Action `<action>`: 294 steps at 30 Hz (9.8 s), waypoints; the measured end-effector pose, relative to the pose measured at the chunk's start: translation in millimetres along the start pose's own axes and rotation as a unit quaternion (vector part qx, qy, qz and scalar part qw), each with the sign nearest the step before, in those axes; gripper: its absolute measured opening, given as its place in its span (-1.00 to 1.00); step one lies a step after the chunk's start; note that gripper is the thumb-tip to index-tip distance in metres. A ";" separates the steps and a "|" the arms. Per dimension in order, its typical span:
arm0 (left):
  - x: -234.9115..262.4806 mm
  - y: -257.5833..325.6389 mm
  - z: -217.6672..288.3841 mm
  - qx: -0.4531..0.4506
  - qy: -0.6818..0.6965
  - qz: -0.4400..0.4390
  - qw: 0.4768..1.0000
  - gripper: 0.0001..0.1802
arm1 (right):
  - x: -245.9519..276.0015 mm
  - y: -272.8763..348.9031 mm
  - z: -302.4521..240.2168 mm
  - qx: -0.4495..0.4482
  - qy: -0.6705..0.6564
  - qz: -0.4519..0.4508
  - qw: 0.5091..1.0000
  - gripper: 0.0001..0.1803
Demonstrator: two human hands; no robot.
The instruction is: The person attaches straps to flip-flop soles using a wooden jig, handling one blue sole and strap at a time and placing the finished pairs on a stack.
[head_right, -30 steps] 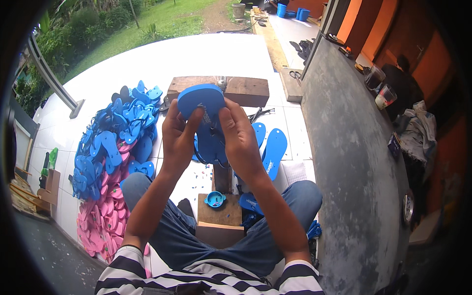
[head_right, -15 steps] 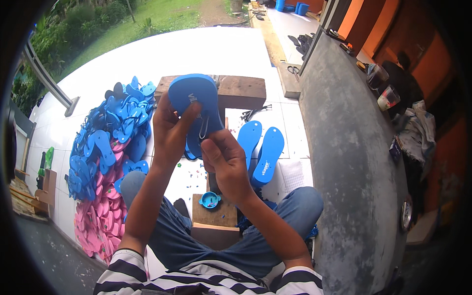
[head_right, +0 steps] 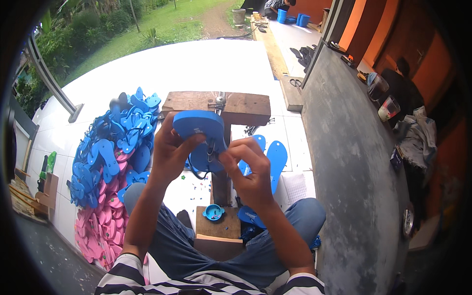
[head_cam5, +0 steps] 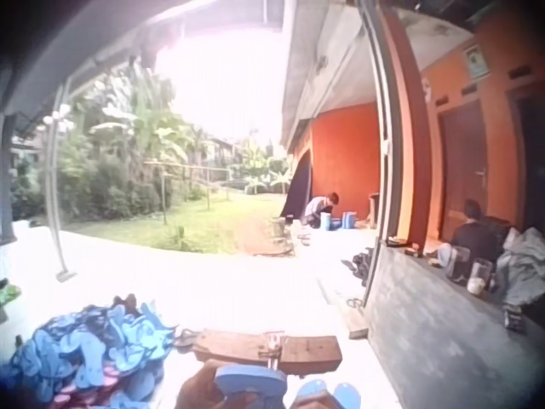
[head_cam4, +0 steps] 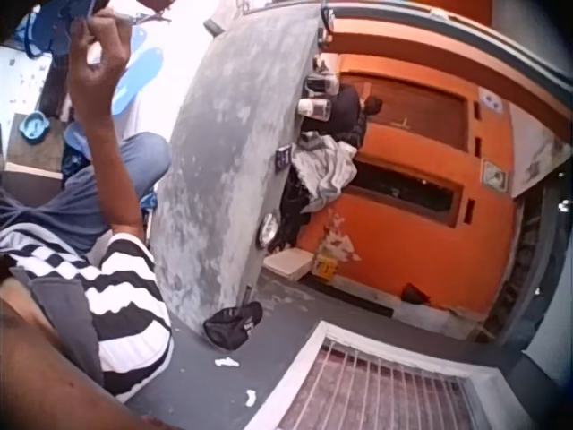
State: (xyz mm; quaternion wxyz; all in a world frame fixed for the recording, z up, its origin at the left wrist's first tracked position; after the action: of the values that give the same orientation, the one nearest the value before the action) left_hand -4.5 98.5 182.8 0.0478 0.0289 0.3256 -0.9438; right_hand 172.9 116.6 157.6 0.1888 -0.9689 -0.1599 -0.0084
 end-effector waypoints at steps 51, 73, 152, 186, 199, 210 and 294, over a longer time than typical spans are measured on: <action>2.0 108.8 17.0 -0.199 -0.194 -0.135 0.951 -0.54 | -36.9 94.0 31.7 -0.062 0.062 -0.045 0.995 -0.66; 96.9 150.1 -91.2 0.370 0.088 0.148 0.913 -0.44 | 8.7 92.9 150.9 -0.356 -0.112 -0.104 0.922 -0.50; 26.3 245.2 -152.4 0.376 0.230 0.199 0.875 -0.08 | -52.5 114.4 125.9 -0.129 0.369 -0.098 0.915 0.08; 109.3 263.3 -248.3 0.501 -0.112 0.301 0.804 0.05 | -6.6 103.4 206.2 -0.157 0.278 0.045 0.947 -0.71; 8.2 156.3 -140.8 0.237 -0.228 -0.113 0.938 -0.77 | -7.7 71.3 246.0 -0.270 0.539 0.041 0.797 -0.08; 7.5 120.5 -99.2 0.213 -0.027 -0.046 0.976 -0.39 | -7.6 106.6 134.7 -0.224 -0.072 0.189 0.953 0.03; -9.8 54.6 4.8 -0.119 -0.142 -0.118 0.976 -0.67 | 3.2 73.7 17.9 0.028 0.140 0.070 0.987 -0.24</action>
State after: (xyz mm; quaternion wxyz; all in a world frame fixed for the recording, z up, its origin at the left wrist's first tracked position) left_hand 11.1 53.4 154.0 -0.0148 -0.1502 0.4268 -0.8917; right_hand 198.2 59.5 114.5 0.2362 -0.9614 -0.0634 -0.1263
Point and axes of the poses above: each hand's wrist, its own y-axis away from the middle knuckle, its own x-axis out of the back of the hand, z = x × y, the point moved 5 cm from there along -y, towards the middle knuckle, and after that the axes turned 10 degrees about -x, right-handed, at the moved point
